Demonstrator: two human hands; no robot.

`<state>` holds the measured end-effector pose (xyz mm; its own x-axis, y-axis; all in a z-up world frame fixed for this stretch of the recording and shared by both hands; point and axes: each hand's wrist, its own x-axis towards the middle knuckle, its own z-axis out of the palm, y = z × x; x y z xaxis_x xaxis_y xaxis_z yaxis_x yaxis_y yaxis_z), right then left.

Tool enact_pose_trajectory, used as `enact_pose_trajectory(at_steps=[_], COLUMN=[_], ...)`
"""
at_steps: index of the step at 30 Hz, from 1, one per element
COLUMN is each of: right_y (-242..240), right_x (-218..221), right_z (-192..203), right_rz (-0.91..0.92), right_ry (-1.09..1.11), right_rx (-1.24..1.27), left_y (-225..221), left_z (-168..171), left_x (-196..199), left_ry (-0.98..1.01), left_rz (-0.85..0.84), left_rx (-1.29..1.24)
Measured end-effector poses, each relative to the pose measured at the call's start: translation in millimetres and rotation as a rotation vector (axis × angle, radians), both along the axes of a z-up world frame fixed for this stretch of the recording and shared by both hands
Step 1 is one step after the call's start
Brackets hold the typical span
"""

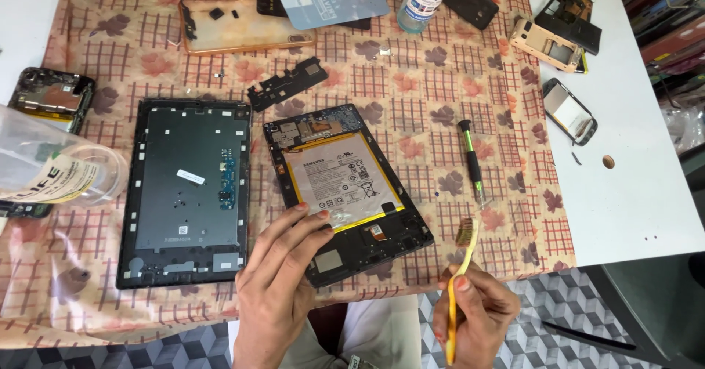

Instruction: The person cleans the interior of a disassembled Samsung tablet using a toothbrush and a screwdriver. They scrub the battery area and edges, then use the screwdriver to scrape adhesive residue from the frame.

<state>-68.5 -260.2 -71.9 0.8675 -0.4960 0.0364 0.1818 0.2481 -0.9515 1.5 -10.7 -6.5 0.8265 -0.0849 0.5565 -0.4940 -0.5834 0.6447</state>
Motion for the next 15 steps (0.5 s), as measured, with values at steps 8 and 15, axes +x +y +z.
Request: enact_pose_trajectory(at_steps=[8,15], right_y=[4,8], right_x=[-4,27], right_z=[13,41], right_rz=[0.113,-0.010], right_ry=[0.030,-0.011], right_rx=[0.090,-0.285], left_y=[-3,-5], left_z=[-1,0], left_x=[0,2], left_ry=[0.001,-0.018], left_rz=[0.005,0.013], left_rx=[-0.008,0.001])
